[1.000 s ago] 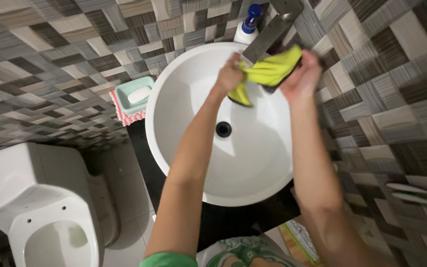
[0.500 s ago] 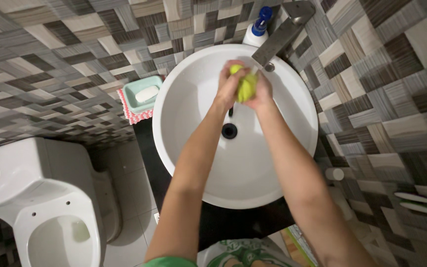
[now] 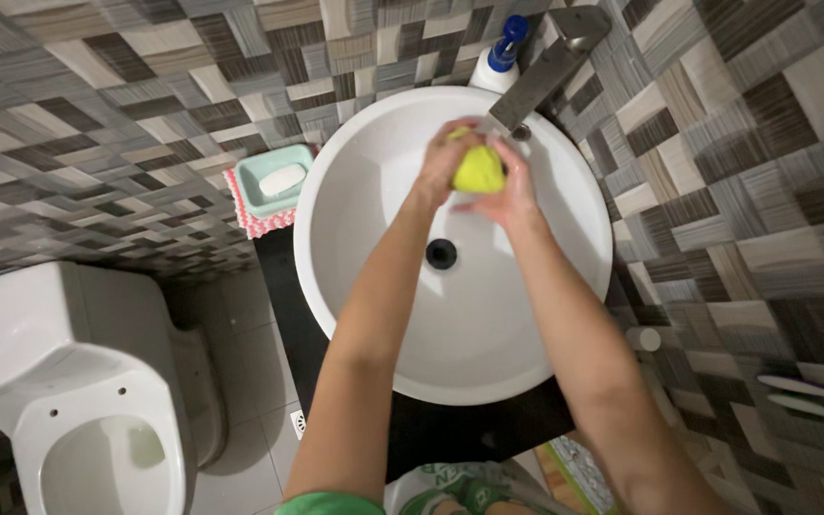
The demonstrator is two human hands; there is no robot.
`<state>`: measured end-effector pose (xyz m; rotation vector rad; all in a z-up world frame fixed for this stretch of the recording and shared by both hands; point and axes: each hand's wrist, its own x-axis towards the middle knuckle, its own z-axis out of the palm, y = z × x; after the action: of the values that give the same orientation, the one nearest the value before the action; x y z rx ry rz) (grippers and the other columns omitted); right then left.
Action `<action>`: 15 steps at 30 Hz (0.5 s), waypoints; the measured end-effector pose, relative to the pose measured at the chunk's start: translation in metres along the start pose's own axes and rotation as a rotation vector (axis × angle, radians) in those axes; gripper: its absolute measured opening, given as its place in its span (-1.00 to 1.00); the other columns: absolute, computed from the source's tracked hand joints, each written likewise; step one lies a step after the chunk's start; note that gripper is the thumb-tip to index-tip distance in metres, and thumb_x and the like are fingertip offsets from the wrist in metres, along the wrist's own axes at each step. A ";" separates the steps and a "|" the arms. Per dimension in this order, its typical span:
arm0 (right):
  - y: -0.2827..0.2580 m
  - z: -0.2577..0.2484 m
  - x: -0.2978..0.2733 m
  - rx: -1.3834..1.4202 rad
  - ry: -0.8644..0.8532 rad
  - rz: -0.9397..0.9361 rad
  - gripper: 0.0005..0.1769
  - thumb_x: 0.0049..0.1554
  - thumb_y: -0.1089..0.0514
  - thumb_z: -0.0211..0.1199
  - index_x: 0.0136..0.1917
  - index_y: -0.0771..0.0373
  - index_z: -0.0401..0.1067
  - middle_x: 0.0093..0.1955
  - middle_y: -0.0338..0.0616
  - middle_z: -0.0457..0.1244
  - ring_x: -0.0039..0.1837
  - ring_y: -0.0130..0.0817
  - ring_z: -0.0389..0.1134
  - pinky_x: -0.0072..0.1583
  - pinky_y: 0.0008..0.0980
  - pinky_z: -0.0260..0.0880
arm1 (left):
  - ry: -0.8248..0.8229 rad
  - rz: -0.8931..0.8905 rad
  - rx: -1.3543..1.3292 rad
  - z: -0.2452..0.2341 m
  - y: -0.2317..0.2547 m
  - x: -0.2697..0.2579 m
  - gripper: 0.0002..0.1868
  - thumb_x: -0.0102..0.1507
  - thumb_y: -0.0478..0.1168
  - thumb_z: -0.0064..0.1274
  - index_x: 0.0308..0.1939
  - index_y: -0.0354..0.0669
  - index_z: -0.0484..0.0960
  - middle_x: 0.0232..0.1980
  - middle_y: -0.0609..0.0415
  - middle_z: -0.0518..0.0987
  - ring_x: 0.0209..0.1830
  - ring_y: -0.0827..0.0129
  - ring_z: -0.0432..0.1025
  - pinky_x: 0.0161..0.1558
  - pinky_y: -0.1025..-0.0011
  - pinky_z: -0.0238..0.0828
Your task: The person rinses two cloths in a bathroom sink, scrubs them in a bucket of soapy water, and rinses them again under the tap.
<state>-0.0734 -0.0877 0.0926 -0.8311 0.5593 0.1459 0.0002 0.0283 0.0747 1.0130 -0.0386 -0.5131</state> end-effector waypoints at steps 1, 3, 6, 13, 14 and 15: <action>0.001 0.008 -0.011 0.047 -0.050 0.071 -0.29 0.08 -0.28 0.17 0.37 0.12 0.27 0.33 0.03 0.23 0.22 0.11 0.36 0.15 0.31 0.27 | 0.012 -0.106 0.129 0.005 0.009 -0.005 -0.41 0.07 -0.15 0.22 0.18 -0.20 0.55 -0.06 -0.11 0.63 -0.16 0.12 0.57 -0.17 0.11 0.60; 0.006 0.009 -0.020 0.112 -0.167 0.148 -0.16 0.04 -0.42 0.21 0.41 0.07 0.20 0.39 0.09 0.16 0.23 0.24 0.34 0.14 0.37 0.30 | 0.034 -0.322 0.387 0.012 0.022 -0.012 -0.40 0.06 -0.15 0.20 0.19 -0.18 0.54 -0.11 -0.04 0.62 -0.21 0.17 0.55 -0.31 0.07 0.54; 0.014 -0.024 0.007 0.067 -0.559 0.108 -0.24 -0.03 0.14 0.45 0.38 0.24 0.23 0.29 0.02 0.24 0.24 0.02 0.43 0.19 -0.09 0.51 | -0.165 -0.132 0.433 0.007 0.024 -0.003 -0.43 0.07 -0.24 0.28 0.15 -0.39 0.59 -0.16 -0.10 0.71 -0.21 0.17 0.65 -0.14 0.30 0.67; 0.004 -0.037 0.052 -0.530 -0.271 0.230 -0.81 0.11 0.32 0.27 -0.04 0.23 0.30 -0.26 -0.21 0.18 -0.39 -0.58 0.11 -0.45 -0.60 -0.07 | -0.122 0.057 0.421 -0.012 -0.019 0.044 -0.67 0.20 -0.25 0.11 0.00 -0.36 0.68 -0.21 -0.12 0.67 -0.24 0.20 0.56 -0.19 0.29 0.55; 0.004 -0.028 0.049 -0.601 -0.200 0.165 -0.84 0.10 0.34 0.25 -0.06 0.24 0.30 -0.29 -0.19 0.17 -0.40 -0.56 0.10 -0.46 -0.57 -0.09 | -0.076 0.058 0.454 -0.010 -0.023 0.049 -0.67 0.21 -0.23 0.09 -0.01 -0.35 0.69 -0.20 -0.17 0.68 -0.21 0.13 0.57 -0.18 0.25 0.55; 0.007 -0.022 0.044 -0.671 -0.126 0.105 -0.86 0.09 0.36 0.22 -0.09 0.26 0.30 -0.31 -0.17 0.16 -0.42 -0.54 0.10 -0.47 -0.53 -0.11 | -0.028 0.055 0.484 -0.009 -0.028 0.050 -0.67 0.23 -0.20 0.08 -0.01 -0.33 0.71 -0.20 -0.22 0.70 -0.19 0.06 0.58 -0.16 0.21 0.56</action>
<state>-0.0469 -0.1030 0.0533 -1.4323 0.4342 0.4967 0.0356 0.0017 0.0368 1.4729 -0.2235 -0.4775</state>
